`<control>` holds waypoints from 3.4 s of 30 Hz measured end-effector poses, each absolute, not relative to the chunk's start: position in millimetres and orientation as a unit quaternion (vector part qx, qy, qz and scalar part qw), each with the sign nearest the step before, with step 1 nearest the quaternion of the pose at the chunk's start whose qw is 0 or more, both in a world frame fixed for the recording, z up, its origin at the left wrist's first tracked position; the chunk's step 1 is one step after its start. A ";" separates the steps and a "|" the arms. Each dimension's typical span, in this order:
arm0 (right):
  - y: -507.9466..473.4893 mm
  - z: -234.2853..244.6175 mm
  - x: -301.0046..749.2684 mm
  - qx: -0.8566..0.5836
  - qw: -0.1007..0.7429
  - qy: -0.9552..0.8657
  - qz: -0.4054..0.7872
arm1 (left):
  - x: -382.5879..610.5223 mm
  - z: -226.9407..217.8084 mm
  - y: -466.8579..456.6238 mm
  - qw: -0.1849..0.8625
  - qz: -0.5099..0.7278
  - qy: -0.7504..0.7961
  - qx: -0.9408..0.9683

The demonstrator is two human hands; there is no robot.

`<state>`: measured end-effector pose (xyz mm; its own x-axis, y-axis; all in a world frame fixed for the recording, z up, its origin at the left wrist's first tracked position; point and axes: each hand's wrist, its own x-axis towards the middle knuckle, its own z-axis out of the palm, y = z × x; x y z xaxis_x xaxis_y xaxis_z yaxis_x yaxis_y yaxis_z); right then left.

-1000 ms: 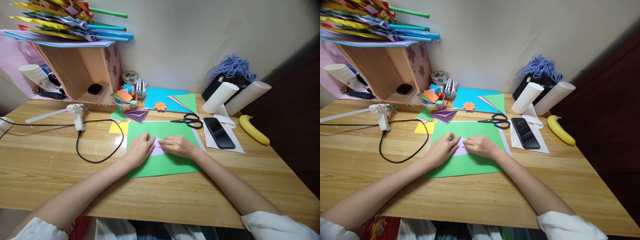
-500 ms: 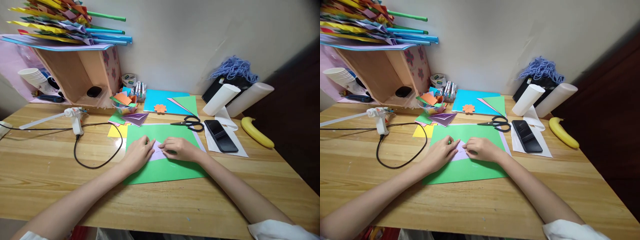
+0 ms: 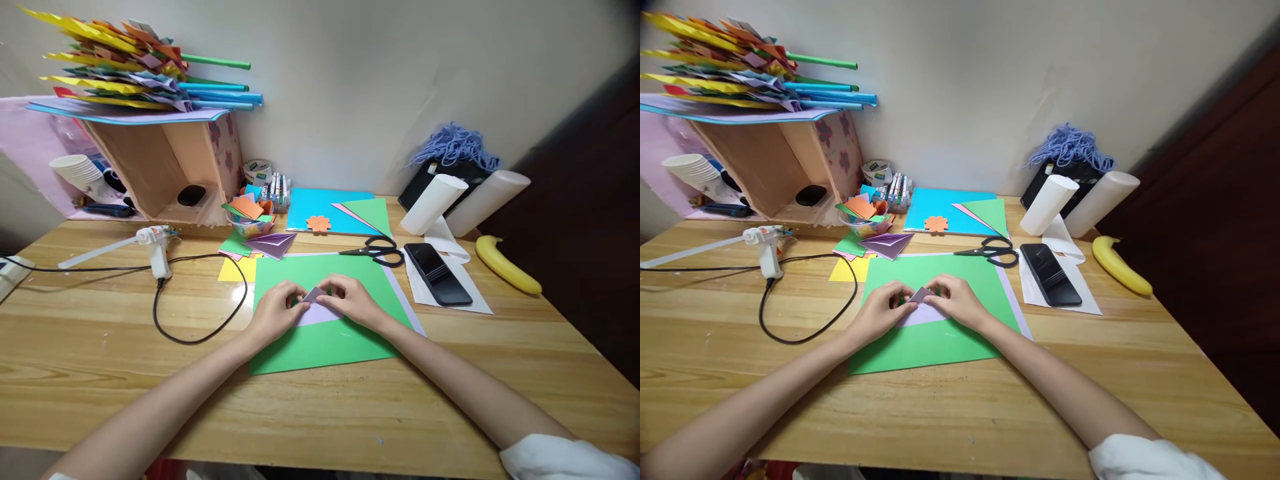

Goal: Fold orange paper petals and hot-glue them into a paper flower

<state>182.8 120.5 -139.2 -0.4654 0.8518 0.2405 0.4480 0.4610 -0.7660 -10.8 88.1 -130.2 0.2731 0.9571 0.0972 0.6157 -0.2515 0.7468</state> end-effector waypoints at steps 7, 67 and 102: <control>109.4 -132.7 186.3 -0.227 0.462 -0.854 0.071 | -13.0 -116.9 80.0 0.084 0.423 0.443 0.786; 119.3 -146.5 170.9 -0.485 0.177 -0.856 0.008 | -4.6 -130.9 93.5 0.070 0.135 0.631 0.760; 125.1 -134.0 195.2 -0.340 0.279 -0.892 0.105 | -19.9 -123.2 96.4 0.102 0.188 0.485 0.848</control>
